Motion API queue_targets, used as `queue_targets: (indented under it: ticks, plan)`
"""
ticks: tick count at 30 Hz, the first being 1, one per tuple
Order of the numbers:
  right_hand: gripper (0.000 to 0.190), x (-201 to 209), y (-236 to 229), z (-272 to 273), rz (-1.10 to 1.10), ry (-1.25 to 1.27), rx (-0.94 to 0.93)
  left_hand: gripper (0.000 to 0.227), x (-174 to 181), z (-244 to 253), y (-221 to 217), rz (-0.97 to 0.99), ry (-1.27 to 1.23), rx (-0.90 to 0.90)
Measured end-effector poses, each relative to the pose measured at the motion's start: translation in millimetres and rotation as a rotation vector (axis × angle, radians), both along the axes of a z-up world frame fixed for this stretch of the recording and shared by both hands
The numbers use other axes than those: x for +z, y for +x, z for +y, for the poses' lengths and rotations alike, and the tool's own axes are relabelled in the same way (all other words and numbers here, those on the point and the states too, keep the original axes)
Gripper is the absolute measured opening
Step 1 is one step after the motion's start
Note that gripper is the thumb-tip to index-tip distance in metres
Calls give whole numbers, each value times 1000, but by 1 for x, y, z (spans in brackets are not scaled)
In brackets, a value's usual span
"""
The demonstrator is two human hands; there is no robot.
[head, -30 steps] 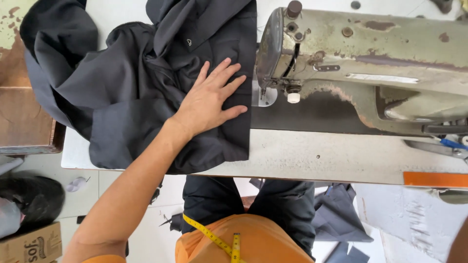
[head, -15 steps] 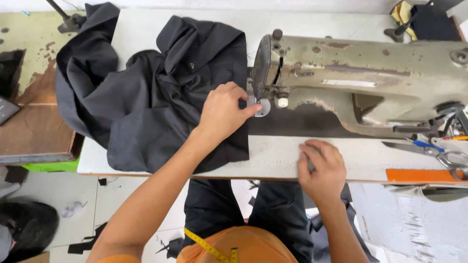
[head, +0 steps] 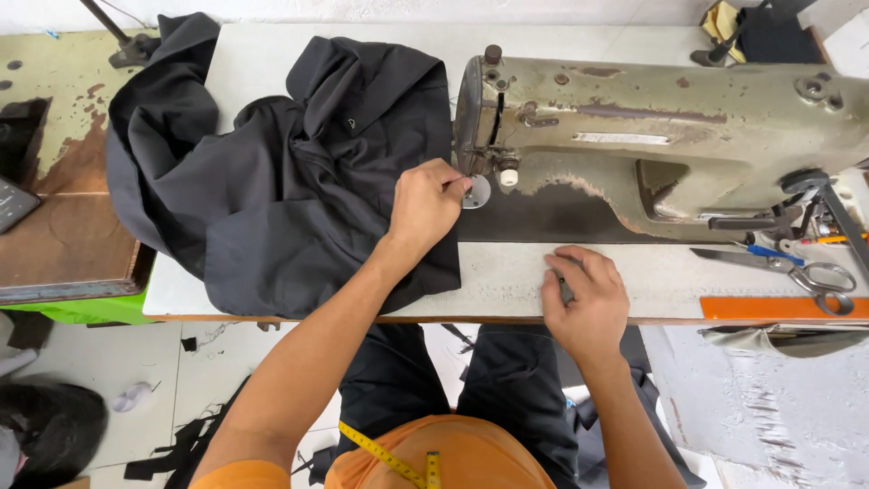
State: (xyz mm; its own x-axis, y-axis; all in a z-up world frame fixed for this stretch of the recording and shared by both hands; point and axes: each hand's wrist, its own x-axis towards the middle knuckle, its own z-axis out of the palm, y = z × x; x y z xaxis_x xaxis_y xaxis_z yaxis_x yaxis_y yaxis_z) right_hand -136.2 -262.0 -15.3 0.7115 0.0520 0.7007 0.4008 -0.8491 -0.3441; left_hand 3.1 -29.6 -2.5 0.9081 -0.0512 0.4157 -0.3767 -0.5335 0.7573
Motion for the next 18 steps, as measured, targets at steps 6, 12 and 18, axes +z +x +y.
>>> queue_targets:
  ticks: [6, 12, 18]
  plan:
    - [21, 31, 6, 7, 309, 434, 158, 16, -4, 26, -7, -152, 249, -178]
    - [37, 51, 80, 60, 963, 1158, 276, 22, 9, 18, -17, -244, 367, -170]
    - [26, 7, 130, 84, 1015, 1396, 269, 21, -3, 16, -20, -300, 459, -118]
